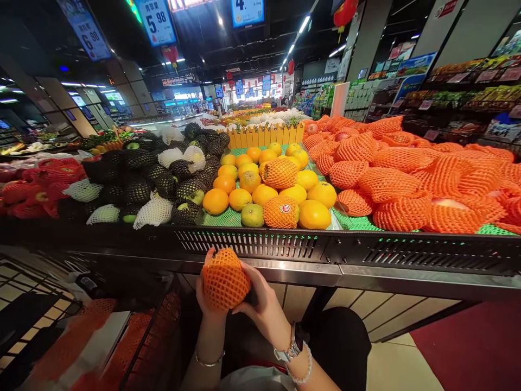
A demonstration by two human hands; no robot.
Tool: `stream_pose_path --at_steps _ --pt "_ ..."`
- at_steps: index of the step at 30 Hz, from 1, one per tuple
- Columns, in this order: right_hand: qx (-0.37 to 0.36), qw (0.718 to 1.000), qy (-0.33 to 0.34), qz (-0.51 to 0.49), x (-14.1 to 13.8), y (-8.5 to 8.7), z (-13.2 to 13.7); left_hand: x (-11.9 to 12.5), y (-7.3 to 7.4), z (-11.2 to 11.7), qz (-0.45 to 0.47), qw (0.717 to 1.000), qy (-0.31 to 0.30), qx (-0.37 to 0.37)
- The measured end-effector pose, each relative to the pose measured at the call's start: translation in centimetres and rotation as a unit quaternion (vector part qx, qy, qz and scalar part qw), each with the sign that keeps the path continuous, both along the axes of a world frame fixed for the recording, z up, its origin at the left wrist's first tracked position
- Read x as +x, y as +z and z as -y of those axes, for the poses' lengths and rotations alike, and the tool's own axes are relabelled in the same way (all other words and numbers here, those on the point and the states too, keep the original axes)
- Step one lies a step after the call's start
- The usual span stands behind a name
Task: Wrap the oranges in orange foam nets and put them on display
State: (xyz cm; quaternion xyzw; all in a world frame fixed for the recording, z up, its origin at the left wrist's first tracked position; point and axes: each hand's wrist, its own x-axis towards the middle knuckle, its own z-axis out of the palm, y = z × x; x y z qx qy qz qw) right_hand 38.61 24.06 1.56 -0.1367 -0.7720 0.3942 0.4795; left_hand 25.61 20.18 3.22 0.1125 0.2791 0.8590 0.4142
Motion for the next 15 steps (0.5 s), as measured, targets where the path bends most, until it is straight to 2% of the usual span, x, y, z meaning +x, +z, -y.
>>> stream_pose_path --at_steps 2,5,8,11,15 --pt "0.001 0.999 -0.026 -0.022 -0.1 -0.3 0.2 -0.2 0.5 0.2 -0.038 0.999 0.003 0.017" --pt "-0.002 0.993 -0.072 -0.093 -0.5 -0.9 0.9 -0.1 1.2 0.5 -0.082 0.995 -0.025 0.042" --pt "-0.007 0.984 -0.123 -0.132 -0.8 -1.2 1.5 0.5 1.4 0.5 -0.061 0.996 -0.053 0.037" --pt "-0.027 0.981 -0.148 -0.124 -0.9 -1.3 1.6 1.3 1.3 0.3 0.006 1.0 -0.011 0.019" --pt "-0.043 0.984 -0.131 -0.112 -0.9 -1.3 1.4 1.7 0.7 0.0 0.056 0.998 0.043 0.007"
